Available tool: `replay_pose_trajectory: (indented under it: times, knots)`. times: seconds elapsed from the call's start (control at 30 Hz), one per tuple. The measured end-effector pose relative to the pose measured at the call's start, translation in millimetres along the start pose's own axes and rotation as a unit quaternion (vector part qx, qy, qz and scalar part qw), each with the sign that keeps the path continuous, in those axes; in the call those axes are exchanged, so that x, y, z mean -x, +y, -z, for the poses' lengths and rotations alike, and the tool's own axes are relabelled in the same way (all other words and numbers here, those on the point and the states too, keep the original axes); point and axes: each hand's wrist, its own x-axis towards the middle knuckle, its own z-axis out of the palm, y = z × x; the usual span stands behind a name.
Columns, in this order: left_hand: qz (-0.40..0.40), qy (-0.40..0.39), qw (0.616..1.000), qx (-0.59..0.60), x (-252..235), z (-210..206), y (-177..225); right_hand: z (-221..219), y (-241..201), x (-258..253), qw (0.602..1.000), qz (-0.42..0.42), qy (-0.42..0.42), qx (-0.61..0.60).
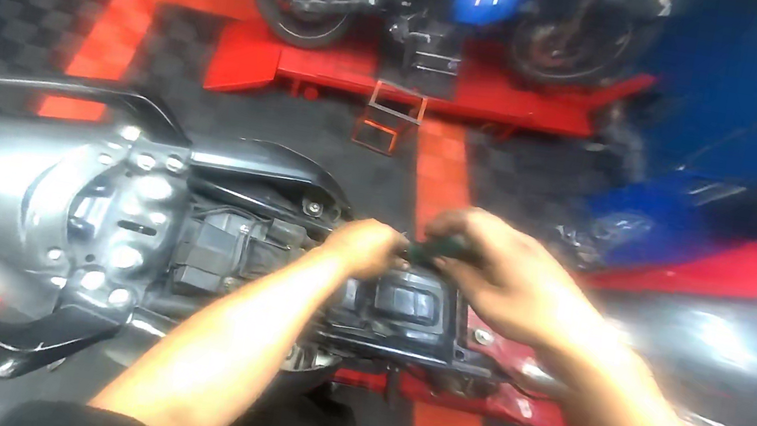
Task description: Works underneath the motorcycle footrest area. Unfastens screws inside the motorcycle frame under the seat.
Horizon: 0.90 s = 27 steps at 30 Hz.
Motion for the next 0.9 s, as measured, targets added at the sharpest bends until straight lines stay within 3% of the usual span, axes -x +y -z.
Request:
replay_pose_trajectory:
  times: [0.2, 0.37, 0.5, 0.7, 0.77, 0.9]
  knots:
    - [-0.001, -0.005, 1.0, -0.01, -4, 1, -6, 7, -3, -13, 0.999, -0.004, -0.018, 0.042]
    - [-0.017, -0.01, 0.999, -0.037, -2, 4, -4, 27, -7, -32, 0.982, 0.04, -0.152, 0.106]
    - [-0.01, -0.003, 0.999, -0.039, -4, 0, -7, 32, -22, -46, 0.961, -0.065, -0.162, 0.213]
    - [-0.042, 0.004, 0.998, -0.04, -3, -5, -12, 18, -54, -40, 0.889, -0.242, -0.14, 0.362]
    - [-0.048, 0.001, 0.998, -0.04, -2, -5, -11, 18, -53, -35, 0.893, -0.177, -0.143, 0.387]
    - [-0.044, 0.006, 0.998, -0.034, -2, -6, -12, 24, -34, -30, 0.907, 0.073, -0.142, 0.389]
